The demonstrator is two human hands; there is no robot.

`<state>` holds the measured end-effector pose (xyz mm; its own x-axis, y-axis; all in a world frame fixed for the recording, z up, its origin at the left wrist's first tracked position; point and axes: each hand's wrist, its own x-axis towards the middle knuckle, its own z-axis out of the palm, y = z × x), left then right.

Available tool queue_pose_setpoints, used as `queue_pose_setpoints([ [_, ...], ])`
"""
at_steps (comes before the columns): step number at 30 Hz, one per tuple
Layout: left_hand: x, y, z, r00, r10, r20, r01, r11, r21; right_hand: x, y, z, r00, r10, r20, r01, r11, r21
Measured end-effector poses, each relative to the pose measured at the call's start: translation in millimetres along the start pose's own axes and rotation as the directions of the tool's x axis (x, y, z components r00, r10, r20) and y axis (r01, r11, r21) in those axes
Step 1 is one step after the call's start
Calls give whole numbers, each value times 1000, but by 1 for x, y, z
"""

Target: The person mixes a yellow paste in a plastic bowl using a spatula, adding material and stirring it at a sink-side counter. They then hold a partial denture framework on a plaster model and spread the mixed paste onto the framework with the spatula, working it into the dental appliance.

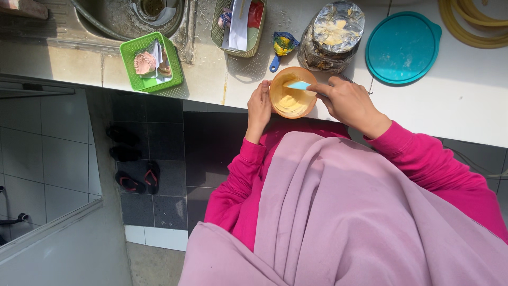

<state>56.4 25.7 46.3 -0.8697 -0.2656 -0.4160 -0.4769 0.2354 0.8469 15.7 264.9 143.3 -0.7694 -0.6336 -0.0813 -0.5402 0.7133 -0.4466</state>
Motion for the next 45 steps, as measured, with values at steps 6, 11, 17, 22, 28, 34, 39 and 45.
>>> queue_pose_setpoints([
  [6, 9, -12, 17, 956, 283, -77, -293, 925, -241, 18, 8, -10, 998, -44, 35, 44, 999, -12],
  [11, -1, 15, -4, 897, 441, -25, -442, 895, -61, 44, 13, -9, 991, -131, 4, 130, 985, -110],
  [17, -98, 70, -153, 596, 377, 709, -574, 817, 49, 43, 15, -8, 995, -99, 10, 99, 982, -158],
  [22, -188, 123, -249, 170, 329, 929, -690, 713, -126, 41, 16, -15, 984, -90, 156, 111, 985, -131],
  [28, -229, 157, -295, -134, 480, 867, -712, 562, -421, 52, 20, -18, 987, -97, 128, 112, 987, -118],
  [34, -217, 156, -239, -283, 497, 820, -674, 505, -539, 46, 25, -15, 987, -84, 137, 101, 987, -122],
  [39, -219, 179, -214, -405, 472, 783, -629, 478, -613, 46, 24, -10, 985, -101, 143, 112, 991, -73],
  [45, -168, 217, -205, -514, 406, 756, -565, 503, -654, 53, 24, -5, 994, -86, 66, 91, 993, -77],
])
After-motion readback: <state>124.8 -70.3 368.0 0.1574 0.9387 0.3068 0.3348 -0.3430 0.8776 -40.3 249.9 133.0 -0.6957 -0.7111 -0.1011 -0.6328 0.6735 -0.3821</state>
